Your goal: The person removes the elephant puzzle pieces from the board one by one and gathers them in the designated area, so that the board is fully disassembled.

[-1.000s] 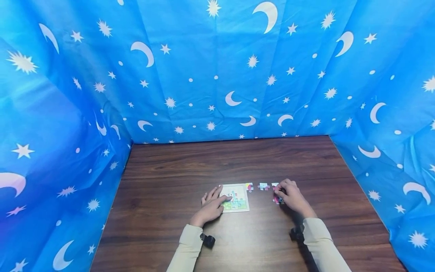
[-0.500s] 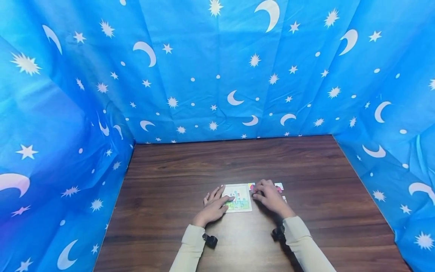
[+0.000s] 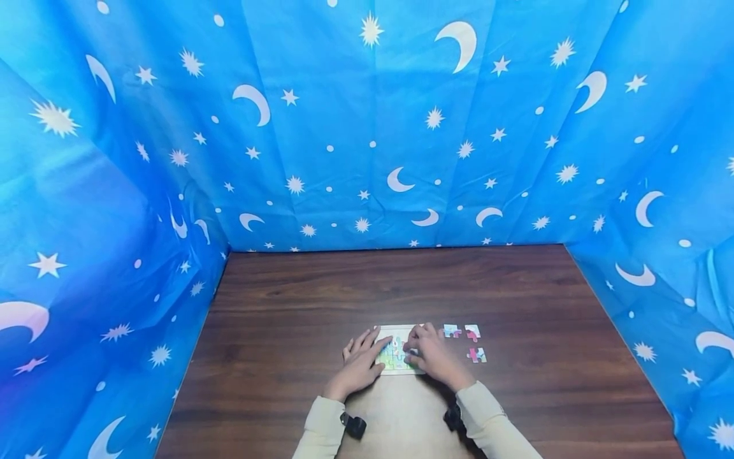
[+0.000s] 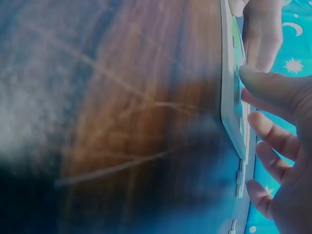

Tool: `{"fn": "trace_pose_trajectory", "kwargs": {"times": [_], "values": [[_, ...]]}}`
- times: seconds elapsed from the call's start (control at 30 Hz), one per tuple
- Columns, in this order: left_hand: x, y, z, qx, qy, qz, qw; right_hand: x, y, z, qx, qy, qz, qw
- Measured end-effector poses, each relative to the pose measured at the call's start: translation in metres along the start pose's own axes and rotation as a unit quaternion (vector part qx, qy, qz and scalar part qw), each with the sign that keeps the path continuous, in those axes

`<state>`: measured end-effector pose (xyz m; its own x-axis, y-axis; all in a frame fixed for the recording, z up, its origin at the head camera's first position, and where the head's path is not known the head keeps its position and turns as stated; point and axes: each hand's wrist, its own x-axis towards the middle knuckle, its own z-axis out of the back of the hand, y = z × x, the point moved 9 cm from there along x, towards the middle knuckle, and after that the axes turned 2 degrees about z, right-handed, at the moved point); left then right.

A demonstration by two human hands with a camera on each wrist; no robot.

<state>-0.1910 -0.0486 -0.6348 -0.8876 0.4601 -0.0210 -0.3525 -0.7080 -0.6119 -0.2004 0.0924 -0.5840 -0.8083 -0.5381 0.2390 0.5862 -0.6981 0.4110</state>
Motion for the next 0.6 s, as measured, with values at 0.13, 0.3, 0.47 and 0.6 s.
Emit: {"fn": "trace_pose_trajectory", "kwargs": {"times": [0.13, 0.3, 0.47, 0.6], "values": [[-0.006, -0.003, 0.002, -0.005, 0.001, -0.006, 1.0000, 0.001, 0.003, -0.002, 0.012, 0.004, -0.011, 0.9999], [-0.012, -0.003, 0.002, 0.014, 0.007, -0.008, 0.9998, 0.005, 0.003, -0.009, 0.036, 0.024, -0.028, 0.9987], [-0.011, -0.004, 0.002, 0.024, 0.010, -0.012, 0.9996, 0.006, 0.002, -0.006, 0.032, 0.020, -0.023, 0.9990], [-0.006, -0.003, 0.002, 0.032, 0.013, 0.002, 0.9994, 0.007, 0.001, 0.002, 0.024, -0.005, -0.013, 0.9996]]}}
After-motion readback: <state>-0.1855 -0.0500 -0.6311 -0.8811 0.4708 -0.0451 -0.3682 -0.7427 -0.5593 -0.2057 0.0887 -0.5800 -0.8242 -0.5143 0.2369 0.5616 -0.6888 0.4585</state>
